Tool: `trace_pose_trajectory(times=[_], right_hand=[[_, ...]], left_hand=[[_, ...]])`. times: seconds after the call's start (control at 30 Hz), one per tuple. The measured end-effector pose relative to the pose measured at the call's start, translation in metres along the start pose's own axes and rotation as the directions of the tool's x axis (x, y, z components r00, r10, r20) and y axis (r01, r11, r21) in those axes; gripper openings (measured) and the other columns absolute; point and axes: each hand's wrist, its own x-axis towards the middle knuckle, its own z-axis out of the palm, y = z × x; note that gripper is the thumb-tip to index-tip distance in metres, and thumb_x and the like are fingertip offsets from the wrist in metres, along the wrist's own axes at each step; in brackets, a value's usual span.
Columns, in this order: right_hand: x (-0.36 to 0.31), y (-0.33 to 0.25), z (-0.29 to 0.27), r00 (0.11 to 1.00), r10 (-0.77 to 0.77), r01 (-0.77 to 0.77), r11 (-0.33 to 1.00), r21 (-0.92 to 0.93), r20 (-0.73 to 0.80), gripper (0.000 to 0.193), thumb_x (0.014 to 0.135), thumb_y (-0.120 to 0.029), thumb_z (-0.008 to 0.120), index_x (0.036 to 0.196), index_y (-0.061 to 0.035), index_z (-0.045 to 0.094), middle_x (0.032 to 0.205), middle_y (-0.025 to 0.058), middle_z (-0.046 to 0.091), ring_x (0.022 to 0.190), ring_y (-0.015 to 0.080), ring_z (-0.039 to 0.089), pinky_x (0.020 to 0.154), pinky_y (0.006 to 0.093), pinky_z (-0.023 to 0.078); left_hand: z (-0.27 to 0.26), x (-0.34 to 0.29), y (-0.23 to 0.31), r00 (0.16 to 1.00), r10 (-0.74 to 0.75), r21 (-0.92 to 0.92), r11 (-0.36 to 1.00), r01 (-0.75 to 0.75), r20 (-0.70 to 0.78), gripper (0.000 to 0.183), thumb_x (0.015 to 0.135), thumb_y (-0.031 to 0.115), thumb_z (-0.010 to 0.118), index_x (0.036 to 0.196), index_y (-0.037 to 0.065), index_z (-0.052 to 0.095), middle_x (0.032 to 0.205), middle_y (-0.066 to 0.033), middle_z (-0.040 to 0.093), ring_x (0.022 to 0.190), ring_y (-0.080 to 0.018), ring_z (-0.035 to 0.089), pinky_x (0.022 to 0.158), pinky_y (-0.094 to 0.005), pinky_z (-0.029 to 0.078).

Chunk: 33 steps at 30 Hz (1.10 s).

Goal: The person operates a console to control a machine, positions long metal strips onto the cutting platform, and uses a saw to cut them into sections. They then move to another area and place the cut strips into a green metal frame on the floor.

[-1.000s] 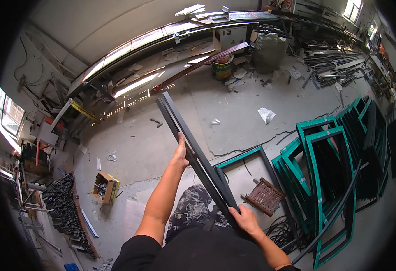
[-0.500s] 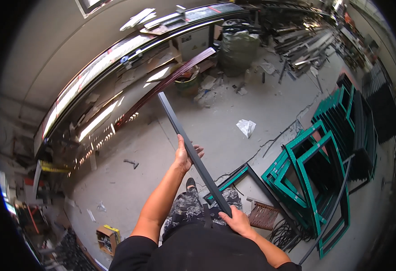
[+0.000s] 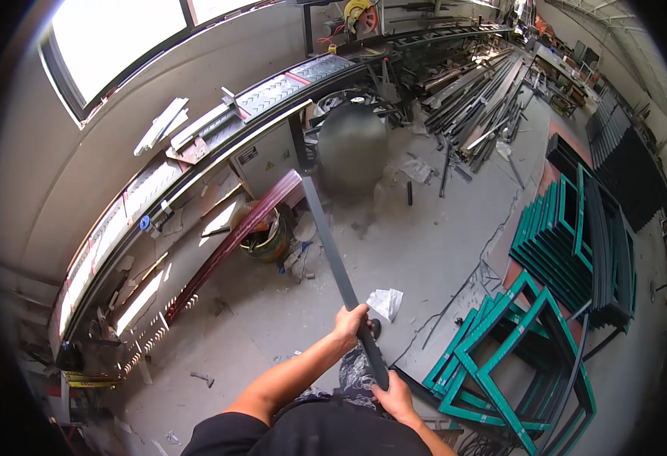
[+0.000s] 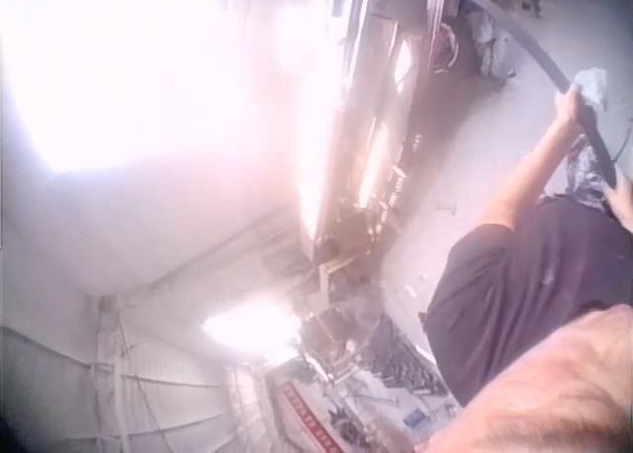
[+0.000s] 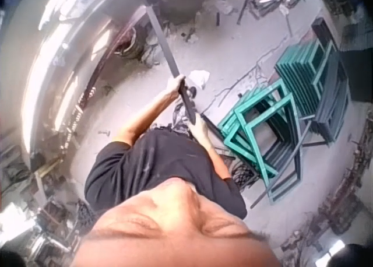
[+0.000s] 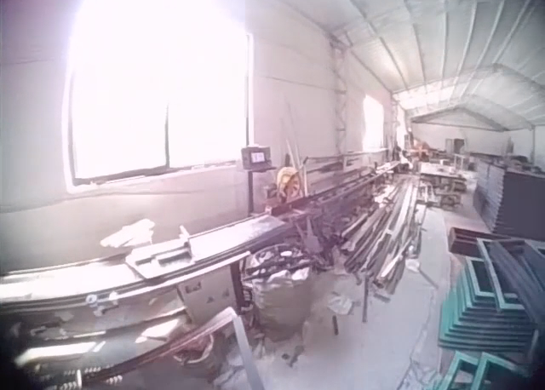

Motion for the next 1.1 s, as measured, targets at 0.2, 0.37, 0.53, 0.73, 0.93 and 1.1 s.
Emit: trace_pose_trajectory(times=[0.2, 0.37, 0.53, 0.73, 0.93, 1.1], right_hand=[[0.139, -0.043, -0.136, 0.986, -0.098, 0.09, 0.994, 0.059, 0.132, 0.044, 0.08, -0.023, 0.076, 0.112, 0.001, 0.058, 0.081, 0.0109, 0.07, 0.069, 0.0178, 0.069, 0.066, 0.0322, 0.054], [0.232, -0.05, -0.232, 0.988, -0.126, 0.141, 0.973, -0.181, 0.089, 0.044, 0.076, -0.032, 0.076, 0.108, -0.0046, 0.062, 0.086, 0.0174, 0.069, 0.082, 0.0355, 0.068, 0.073, 0.042, 0.053], [0.375, -0.053, -0.32, 0.93, -0.256, 0.076, 0.838, -0.54, -0.265, 0.032, 0.068, -0.033, 0.08, 0.086, -0.0108, 0.064, 0.072, 0.0115, 0.067, 0.069, 0.0343, 0.066, 0.062, 0.0444, 0.053], [0.545, -0.101, -0.446, 0.903, -0.305, 0.037, 0.757, -0.653, -0.302, 0.039, 0.065, -0.041, 0.081, 0.088, -0.0131, 0.064, 0.073, 0.0104, 0.067, 0.068, 0.0351, 0.066, 0.06, 0.0473, 0.052], [0.68, -0.158, -0.549, 0.918, -0.157, -0.111, 0.779, -0.617, -0.364, 0.03, 0.064, -0.035, 0.078, 0.077, -0.0109, 0.066, 0.069, 0.013, 0.067, 0.067, 0.0362, 0.066, 0.06, 0.0483, 0.052], [0.84, -0.2, -0.625, 0.939, -0.212, 0.026, 0.828, -0.56, -0.27, 0.036, 0.062, -0.038, 0.078, 0.077, -0.0079, 0.065, 0.068, 0.0171, 0.066, 0.068, 0.0416, 0.065, 0.063, 0.0509, 0.052]], left_hand=[[0.136, 0.098, 0.113, 0.992, 0.099, -0.171, 0.982, -0.084, 0.082, 0.023, 0.083, 0.009, 0.068, 0.091, 0.007, 0.047, 0.071, -0.005, 0.05, 0.052, -0.0177, 0.053, 0.051, -0.0352, 0.051], [0.177, 0.216, 0.243, 0.956, 0.289, -0.268, 0.919, -0.29, -0.045, 0.026, 0.079, 0.013, 0.073, 0.088, 0.008, 0.05, 0.069, -0.0041, 0.053, 0.052, -0.0175, 0.055, 0.052, -0.0357, 0.054], [0.203, 0.369, 0.351, 0.931, 0.267, -0.481, 0.8, -0.358, -0.249, 0.02, 0.081, 0.011, 0.071, 0.083, 0.01, 0.051, 0.065, -0.0025, 0.053, 0.053, -0.0158, 0.055, 0.052, -0.0336, 0.056], [0.365, 0.525, 0.412, 0.838, 0.421, -0.072, 0.879, -0.472, -0.347, 0.036, 0.087, 0.025, 0.071, 0.108, 0.002, 0.052, 0.093, -0.0149, 0.062, 0.076, -0.0263, 0.067, 0.066, -0.0422, 0.059], [0.542, 0.55, 0.459, 0.212, 0.779, 0.739, -0.416, -0.529, 0.59, 0.081, 0.076, 0.046, 0.076, 0.14, 0.008, 0.044, 0.137, -0.0226, 0.049, 0.135, -0.0389, 0.041, 0.113, -0.054, 0.027], [0.651, 0.65, 0.457, 0.211, -0.029, 0.179, -0.423, -0.888, 0.977, 0.064, 0.069, 0.045, 0.076, 0.12, 0.011, 0.058, 0.107, -0.0094, 0.061, 0.116, -0.0281, 0.054, 0.108, -0.051, 0.034]])
